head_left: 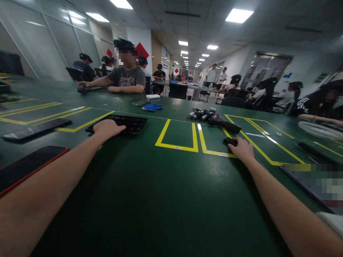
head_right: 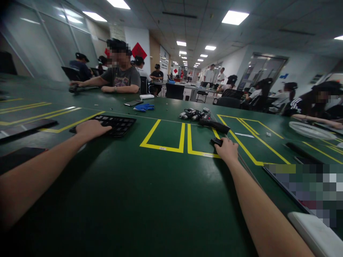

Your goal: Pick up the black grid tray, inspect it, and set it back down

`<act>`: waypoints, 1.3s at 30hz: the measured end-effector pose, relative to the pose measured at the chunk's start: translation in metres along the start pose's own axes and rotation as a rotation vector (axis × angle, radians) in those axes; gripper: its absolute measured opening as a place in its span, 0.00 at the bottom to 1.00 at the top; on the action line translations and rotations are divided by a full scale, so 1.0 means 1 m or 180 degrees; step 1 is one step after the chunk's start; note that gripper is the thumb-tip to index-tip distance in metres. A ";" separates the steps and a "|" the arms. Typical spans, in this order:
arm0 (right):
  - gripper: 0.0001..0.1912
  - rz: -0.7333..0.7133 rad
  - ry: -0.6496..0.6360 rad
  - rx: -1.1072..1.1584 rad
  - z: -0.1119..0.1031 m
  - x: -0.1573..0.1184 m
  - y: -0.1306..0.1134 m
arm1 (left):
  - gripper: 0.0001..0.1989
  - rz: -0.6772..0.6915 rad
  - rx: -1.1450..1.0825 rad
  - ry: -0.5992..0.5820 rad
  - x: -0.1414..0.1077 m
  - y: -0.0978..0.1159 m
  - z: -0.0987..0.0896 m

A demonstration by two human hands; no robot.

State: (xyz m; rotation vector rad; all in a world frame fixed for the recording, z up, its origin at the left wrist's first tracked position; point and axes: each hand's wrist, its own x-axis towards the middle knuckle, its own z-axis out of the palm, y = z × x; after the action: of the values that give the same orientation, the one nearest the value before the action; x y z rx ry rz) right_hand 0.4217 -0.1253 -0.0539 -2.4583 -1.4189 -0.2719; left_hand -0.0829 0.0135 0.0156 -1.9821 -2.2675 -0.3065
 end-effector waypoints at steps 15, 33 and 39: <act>0.22 -0.2040 -0.0374 0.0513 -0.010 -0.054 -0.084 | 0.29 0.2559 -0.0593 -0.0230 -0.039 0.087 0.055; 0.27 -0.0296 -0.0195 -0.0353 -0.006 -0.011 0.000 | 0.15 0.4039 -0.1014 -0.0597 -0.152 0.104 0.009; 0.27 -0.0375 -0.0148 -0.0343 -0.003 -0.009 -0.001 | 0.15 0.3522 -0.0647 0.0283 -0.126 0.103 0.007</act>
State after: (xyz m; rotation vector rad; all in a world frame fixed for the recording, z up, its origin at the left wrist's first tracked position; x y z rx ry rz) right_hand 0.4164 -0.1328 -0.0536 -2.4840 -1.6114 -0.3265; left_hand 0.0369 -0.0932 -0.0108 -2.8458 -0.8332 -0.4666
